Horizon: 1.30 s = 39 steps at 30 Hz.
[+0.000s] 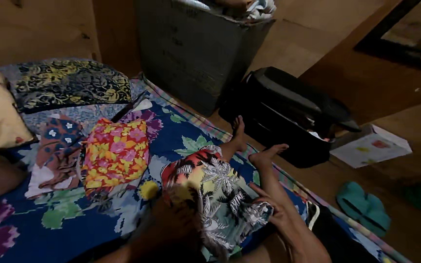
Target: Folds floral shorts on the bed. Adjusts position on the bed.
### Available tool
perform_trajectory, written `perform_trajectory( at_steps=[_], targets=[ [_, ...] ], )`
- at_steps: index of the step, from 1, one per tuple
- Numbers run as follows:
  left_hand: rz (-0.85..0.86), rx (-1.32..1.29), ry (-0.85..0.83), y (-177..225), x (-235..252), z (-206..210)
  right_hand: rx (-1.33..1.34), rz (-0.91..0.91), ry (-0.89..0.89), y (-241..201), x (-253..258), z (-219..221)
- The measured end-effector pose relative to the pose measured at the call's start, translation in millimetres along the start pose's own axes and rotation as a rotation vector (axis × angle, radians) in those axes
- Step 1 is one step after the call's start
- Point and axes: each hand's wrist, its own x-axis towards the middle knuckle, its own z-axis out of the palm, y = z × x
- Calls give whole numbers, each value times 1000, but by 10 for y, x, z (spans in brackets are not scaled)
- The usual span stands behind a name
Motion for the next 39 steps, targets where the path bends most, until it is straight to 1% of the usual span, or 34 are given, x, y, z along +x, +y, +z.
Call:
perform_trajectory(
  at_steps=[1, 2, 3, 4, 5, 7, 8, 9, 10, 11, 12, 13, 15, 17, 18, 21, 23, 25, 27, 28, 29, 30, 33, 36, 39],
  targets=[
    [-82, -96, -42, 14, 8, -107, -7, -12, -41, -59, 39, -27],
    [-195, -254, -68, 21, 35, -227, -14, -40, -98, -81, 104, -86],
    [-313, -434, -47, -6, 60, -310, -27, -74, -144, -53, 187, -156],
    [-423, -569, 9, -42, 87, -400, -15, -85, -140, -60, 298, -189],
    [-537, -649, 71, -92, 120, -463, 21, -67, -65, -101, 443, -174],
    [-739, -790, 145, -227, 171, -501, 145, -50, 152, -133, 848, -27],
    [-820, -851, 150, -283, 174, -489, 225, -40, 192, -86, 1045, 67],
    [-939, -959, 123, -324, 181, -483, 268, 1, 187, -34, 1195, 162],
    [-1038, -1053, 115, -349, 194, -469, 270, 94, 139, -47, 1308, 261],
    [-1121, -1147, 120, -359, 210, -460, 261, 209, 116, 31, 1397, 362],
    [-1192, -1231, 147, -357, 229, -445, 264, 297, 92, 226, 1439, 470],
    [-1226, -1287, 178, -356, 241, -431, 292, 376, 50, 373, 1451, 554],
    [-1276, -1398, 275, -344, 273, -378, 370, 441, 4, 566, 1412, 624],
    [-1261, -1476, 333, -347, 309, -379, 349, 441, 41, 571, 1392, 581],
    [-1257, -1450, 340, -364, 355, -416, 294, 418, 86, 501, 1399, 529],
    [-1216, -1189, 220, -537, 663, -744, 153, 260, 176, 79, 1547, 228],
    [-1127, -1136, 250, -653, 945, -1030, 94, 169, 172, -323, 1683, 23],
    [-1000, -1240, 345, -743, 1237, -1340, 40, 94, 180, -811, 1782, -144],
    [-849, -1398, 353, -842, 1499, -1627, 86, -18, 214, -1156, 1839, -334],
    [-763, -1443, 337, -900, 1600, -1711, 113, -52, 194, -1272, 1844, -431],
    [-702, -1430, 305, -950, 1692, -1760, 104, -44, 167, -1368, 1830, -515],
    [-691, -1390, 287, -991, 1790, -1773, 89, 3, 184, -1459, 1802, -565],
    [-815, -1347, 307, -1018, 2107, -1715, 18, 159, 248, -1693, 1647, -750],
    [-800, -1481, 253, -863, 2334, -1641, 36, 187, 345, -1902, 1375, -980],
    [-696, -1642, 171, -639, 2526, -1534, 59, 227, 478, -2071, 1050, -1197]
  ],
)
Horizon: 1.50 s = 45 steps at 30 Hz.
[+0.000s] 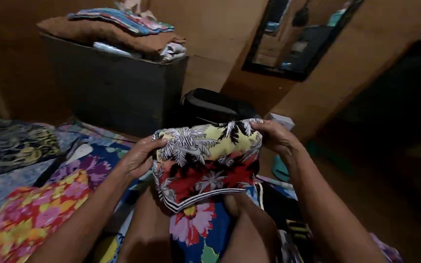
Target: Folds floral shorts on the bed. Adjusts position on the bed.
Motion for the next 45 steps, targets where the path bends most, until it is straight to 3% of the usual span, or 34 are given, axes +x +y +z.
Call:
perform_trajectory(
  at_steps=[7, 14, 18, 23, 27, 29, 33, 36, 38, 42, 45],
  targets=[
    [100, 32, -109, -257, 271, 841, 48, 9, 294, -289, -739, -791],
    [216, -26, -593, -580, 305, 1649, -168, -173, 576, -749, -1950, -1446],
    [171, -144, -832, -770, 240, 2118, -298, -134, 866, -931, -2513, -1736],
    [-96, -139, -737, -758, -20, 2874, -203, -9, 949, -656, -2870, -2264],
    [-121, -80, -723, -858, 89, 3241, -21, -24, 1029, -386, -2839, -2604],
    [-20, -26, -761, -813, 99, 3351, 11, -131, 1017, -318, -2823, -2775],
    [358, 123, -894, -746, -151, 3401, 71, -416, 947, -253, -2973, -2884],
    [605, 230, -965, -1134, -525, 3323, 34, -441, 955, 111, -3376, -2944],
    [702, 277, -1059, -1705, -837, 3206, -75, -290, 960, 540, -3792, -2933],
    [806, 500, -1180, -2899, -1383, 2938, -193, 222, 874, 1473, -4543, -2917],
    [1038, 587, -1067, -3300, -1523, 2849, -76, 371, 890, 1752, -4659, -2851]
  ],
)
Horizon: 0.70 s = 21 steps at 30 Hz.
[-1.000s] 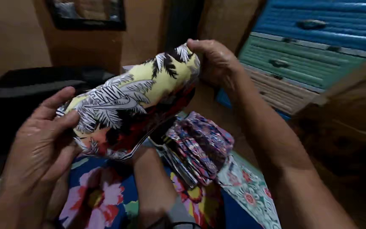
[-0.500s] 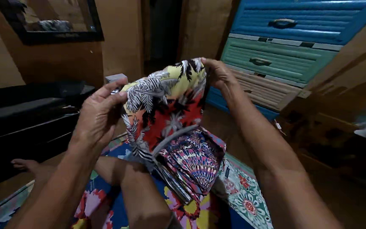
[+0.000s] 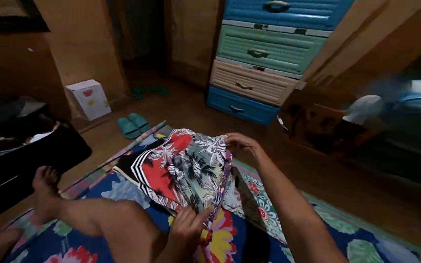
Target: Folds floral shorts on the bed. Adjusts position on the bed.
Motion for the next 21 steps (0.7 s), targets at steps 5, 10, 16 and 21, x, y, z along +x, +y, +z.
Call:
perform_trajectory(
  at_steps=[5, 10, 16, 21],
  targets=[
    [-427, -476, -44, 128, 144, -224, -56, 66, -26, -29, 80, 9],
    [-551, -621, -60, 145, 232, -274, -185, -8, 6, -264, -89, 54],
    [-500, -571, -87, 93, 185, -252, 42, 18, 32, 35, -43, 45],
    [-725, -826, -5, -108, 543, -345, 208, 106, -18, 186, 43, 167]
  ],
)
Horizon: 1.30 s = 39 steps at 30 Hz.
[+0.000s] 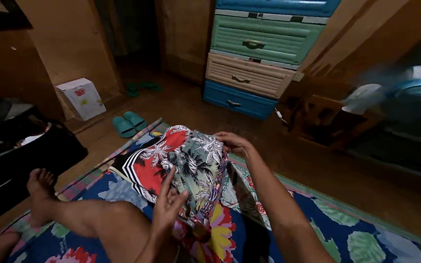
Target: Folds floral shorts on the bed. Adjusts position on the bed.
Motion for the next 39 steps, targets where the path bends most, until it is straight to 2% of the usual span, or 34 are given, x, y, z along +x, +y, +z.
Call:
perform_trajectory(
  at_steps=[3, 6, 8, 11, 13, 15, 17, 19, 21, 23, 30, 32, 36, 39],
  targets=[
    [-99, -1, 19, 68, 146, -5, 33, -69, 43, -70, -63, 60],
    [-30, 4, 20, 128, 74, 119, 57, -223, 78, -192, -126, 2],
    [149, 255, 43, 2, -16, 115, 53, -204, 78, -144, -111, -31],
    [527, 669, 205, -331, -32, -98, 13, -46, 55, 57, -46, -6],
    [578, 842, 246, -522, -41, -366, 85, 0, 94, 114, -58, 33],
    [457, 814, 281, -622, -34, -595, 242, 29, 151, 131, -80, 63],
    [208, 575, 326, -557, 60, -743, 349, 75, 163, 112, -101, 101],
    [-82, 299, 359, -316, 245, -798, 323, 82, 121, 106, -104, 105],
    [-288, 193, 315, -84, 431, -850, 204, 21, 102, 89, -111, 107],
    [-291, 227, 253, -4, 538, -924, 130, -70, 148, 23, -147, 139],
    [-48, 383, 207, 187, 624, -985, 183, -225, 292, -248, -401, 190],
    [-39, 449, 210, 207, 644, -958, 207, -202, 296, -178, -402, 144],
    [-109, 623, 145, 89, 736, -1009, 143, 3, 225, 102, -277, 92],
    [-69, 639, 187, 249, 723, -944, 195, -18, 227, 119, -262, 71]
  ],
)
